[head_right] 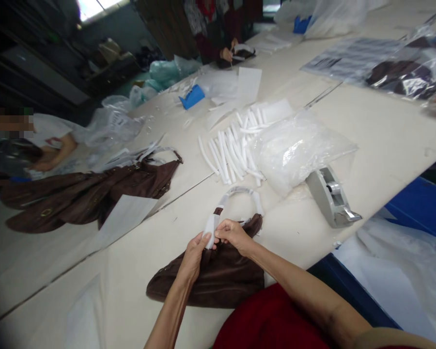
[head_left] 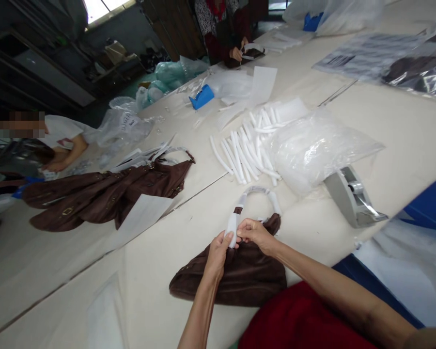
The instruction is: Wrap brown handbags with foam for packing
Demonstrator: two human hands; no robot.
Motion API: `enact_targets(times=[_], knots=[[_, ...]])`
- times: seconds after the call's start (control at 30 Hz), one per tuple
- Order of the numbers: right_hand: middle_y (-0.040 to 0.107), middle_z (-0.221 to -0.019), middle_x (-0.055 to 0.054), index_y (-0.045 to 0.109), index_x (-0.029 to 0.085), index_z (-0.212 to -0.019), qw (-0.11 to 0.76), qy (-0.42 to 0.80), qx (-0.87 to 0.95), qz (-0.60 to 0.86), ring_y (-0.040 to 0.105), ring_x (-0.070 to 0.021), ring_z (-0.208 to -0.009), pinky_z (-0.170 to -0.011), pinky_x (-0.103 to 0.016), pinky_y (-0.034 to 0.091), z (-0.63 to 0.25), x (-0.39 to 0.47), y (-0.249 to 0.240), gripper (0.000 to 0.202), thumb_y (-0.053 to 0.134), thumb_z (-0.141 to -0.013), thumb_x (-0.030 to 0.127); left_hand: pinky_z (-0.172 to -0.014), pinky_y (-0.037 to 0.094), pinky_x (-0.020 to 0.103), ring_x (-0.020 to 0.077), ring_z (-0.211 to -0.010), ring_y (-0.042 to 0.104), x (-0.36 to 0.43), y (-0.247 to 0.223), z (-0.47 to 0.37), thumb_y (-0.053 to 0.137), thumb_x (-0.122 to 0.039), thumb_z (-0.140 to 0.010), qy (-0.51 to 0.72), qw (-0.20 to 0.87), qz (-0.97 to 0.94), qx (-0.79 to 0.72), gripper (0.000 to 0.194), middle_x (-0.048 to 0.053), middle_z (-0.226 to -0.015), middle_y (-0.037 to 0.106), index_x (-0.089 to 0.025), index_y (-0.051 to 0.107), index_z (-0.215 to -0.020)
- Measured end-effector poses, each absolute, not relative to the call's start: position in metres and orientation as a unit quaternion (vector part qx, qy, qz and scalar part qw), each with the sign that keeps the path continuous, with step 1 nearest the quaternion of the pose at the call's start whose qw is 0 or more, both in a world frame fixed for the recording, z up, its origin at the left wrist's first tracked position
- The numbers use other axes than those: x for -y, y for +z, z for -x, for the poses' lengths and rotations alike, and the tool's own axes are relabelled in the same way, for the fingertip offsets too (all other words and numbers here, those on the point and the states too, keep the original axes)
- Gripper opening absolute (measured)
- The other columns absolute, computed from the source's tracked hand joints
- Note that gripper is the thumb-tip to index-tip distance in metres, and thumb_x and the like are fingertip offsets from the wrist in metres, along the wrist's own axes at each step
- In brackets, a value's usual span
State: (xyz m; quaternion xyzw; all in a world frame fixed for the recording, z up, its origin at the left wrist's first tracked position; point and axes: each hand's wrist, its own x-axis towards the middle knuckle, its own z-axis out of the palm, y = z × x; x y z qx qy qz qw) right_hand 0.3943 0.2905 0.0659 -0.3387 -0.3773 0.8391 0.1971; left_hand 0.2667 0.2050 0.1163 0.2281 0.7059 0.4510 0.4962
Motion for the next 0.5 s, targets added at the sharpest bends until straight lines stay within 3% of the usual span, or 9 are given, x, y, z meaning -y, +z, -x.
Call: enact_targets(times=[0.27, 0.4, 0.5], knots=[[0.058, -0.059, 0.007, 0.056, 0.022, -0.071, 0.258, 0.719, 0.521, 0.382, 0.053, -0.0115, -0.058, -0.059, -0.025, 0.04, -0.369, -0.284, 0.059, 0.011, 0.066, -0.072, 0.02, -0.064, 0.046, 0.03, 0.0181, -0.062, 0.057, -0.218, 0.112, -0.264, 0.082, -0.063, -0.05, 0.436, 0.447, -0.186, -0.759, 0.056, 0.003, -0.064, 0.067, -0.013, 0.07, -0.072], [0.063, -0.069, 0.005, 0.066, 0.024, -0.075, 0.234, 0.683, 0.584, 0.37, 0.055, -0.0131, -0.066, -0.063, -0.026, 0.042, -0.422, -0.298, 0.059, 0.004, 0.067, -0.073, 0.027, -0.062, 0.046, 0.032, 0.0188, -0.061, 0.057, -0.223, 0.105, -0.264, 0.085, -0.057, -0.04, 0.44, 0.428, -0.149, -0.775, 0.053, 0.003, -0.06, 0.065, -0.014, 0.068, -0.065], [0.065, -0.072, 0.001, 0.067, 0.022, -0.073, 0.311, 0.593, 0.566, 0.481, 0.056, -0.0154, -0.069, -0.066, -0.028, 0.044, -0.519, -0.318, 0.074, 0.015, 0.063, -0.074, 0.037, -0.06, 0.044, 0.033, 0.0186, -0.058, 0.055, -0.221, 0.096, -0.263, 0.082, -0.057, -0.041, 0.428, 0.421, -0.139, -0.788, 0.052, 0.002, -0.057, 0.063, -0.014, 0.069, -0.068]])
